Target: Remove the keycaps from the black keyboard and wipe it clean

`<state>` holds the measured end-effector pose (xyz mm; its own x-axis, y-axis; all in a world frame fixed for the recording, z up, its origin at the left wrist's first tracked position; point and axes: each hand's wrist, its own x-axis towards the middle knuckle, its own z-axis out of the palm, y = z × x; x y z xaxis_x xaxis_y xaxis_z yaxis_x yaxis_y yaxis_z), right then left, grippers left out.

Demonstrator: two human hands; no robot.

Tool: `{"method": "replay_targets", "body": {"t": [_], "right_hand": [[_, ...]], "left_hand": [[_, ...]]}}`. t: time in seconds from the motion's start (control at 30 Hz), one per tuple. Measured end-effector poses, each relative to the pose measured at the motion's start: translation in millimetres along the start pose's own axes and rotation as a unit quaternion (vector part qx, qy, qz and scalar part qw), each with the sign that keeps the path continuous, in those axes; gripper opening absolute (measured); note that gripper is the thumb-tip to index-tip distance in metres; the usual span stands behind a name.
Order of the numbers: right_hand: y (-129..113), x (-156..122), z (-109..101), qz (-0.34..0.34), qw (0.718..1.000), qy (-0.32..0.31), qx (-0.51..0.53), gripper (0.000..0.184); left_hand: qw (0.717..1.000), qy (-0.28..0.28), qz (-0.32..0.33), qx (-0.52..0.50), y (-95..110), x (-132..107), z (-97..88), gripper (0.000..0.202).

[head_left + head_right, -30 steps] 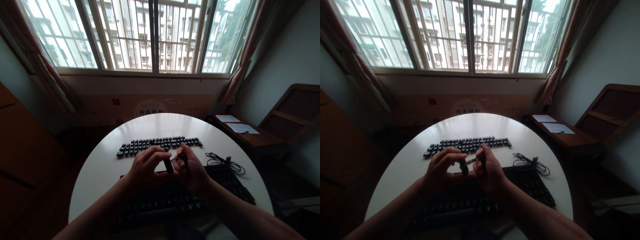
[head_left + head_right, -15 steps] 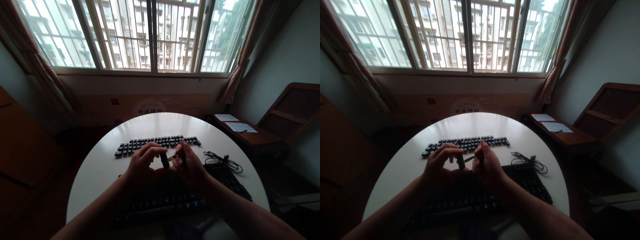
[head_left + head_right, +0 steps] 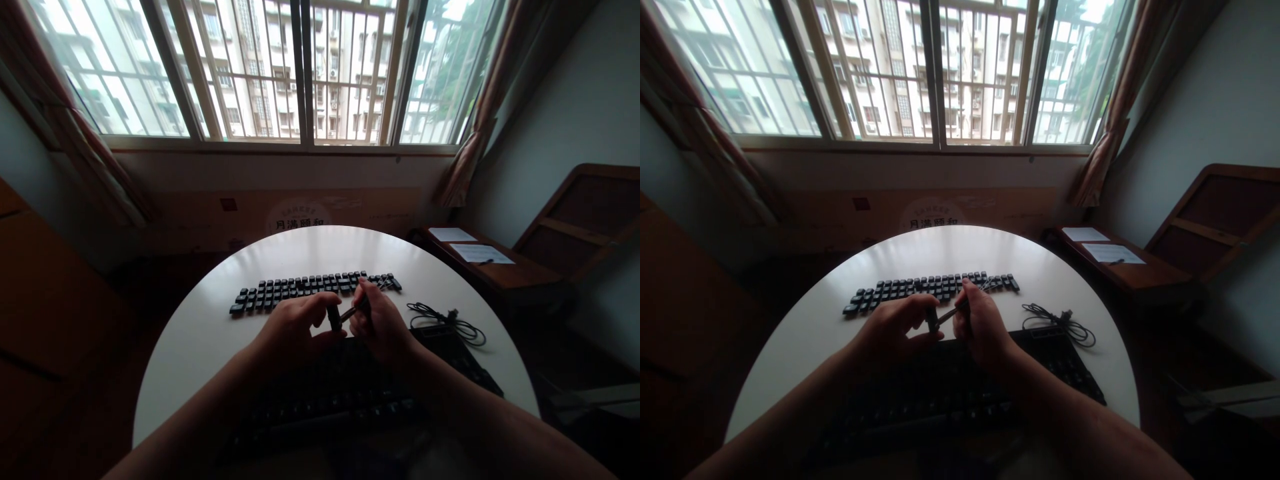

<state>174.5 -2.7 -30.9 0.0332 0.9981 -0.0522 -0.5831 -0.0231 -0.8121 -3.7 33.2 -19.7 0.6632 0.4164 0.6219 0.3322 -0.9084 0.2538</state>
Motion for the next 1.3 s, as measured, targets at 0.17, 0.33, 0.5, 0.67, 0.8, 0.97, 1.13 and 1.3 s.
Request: {"method": "replay_targets", "body": {"t": [0.17, 0.33, 0.5, 0.67, 0.8, 0.97, 1.13, 1.3], "right_hand": [[2, 3, -5, -0.068, 0.996, 0.015, -0.061, 0.047], [-2, 2, -11, -0.167, 0.968, -0.005, -0.189, 0.049], [-10, -3, -20, -0.260, 0.903, -0.016, -0.340, 0.046], [-20, -1, -22, -0.377, 0.794, -0.031, -0.476, 0.048], [-23, 2, -21, -0.436, 0.730, -0.065, -0.522, 0.035], [-16, 1, -24, -0.401, 0.751, -0.113, -0.513, 0.024], [-11, 1, -25, -0.402, 0.733, -0.109, -0.538, 0.021], [-5, 4, -26, -0.403, 0.737, -0.109, -0.532, 0.012]], "left_hand": [[0.992, -0.014, -0.063, -0.111, -4, 1, 3.1, 0.030], [0.981, -0.024, -0.118, -0.154, -5, 4, 4.6, 0.008], [0.975, 0.032, -0.139, -0.173, -7, 6, -3.0, 0.012], [0.979, 0.092, -0.104, -0.148, -7, 6, -7.7, 0.008], [0.980, 0.114, -0.103, -0.128, -6, 5, -5.7, 0.014], [0.976, 0.106, -0.109, -0.153, -9, 5, -4.5, 0.043], [0.975, 0.108, -0.098, -0.169, -11, 4, -2.1, 0.049], [0.978, 0.096, -0.093, -0.162, -15, 1, 5.3, 0.050]]}}
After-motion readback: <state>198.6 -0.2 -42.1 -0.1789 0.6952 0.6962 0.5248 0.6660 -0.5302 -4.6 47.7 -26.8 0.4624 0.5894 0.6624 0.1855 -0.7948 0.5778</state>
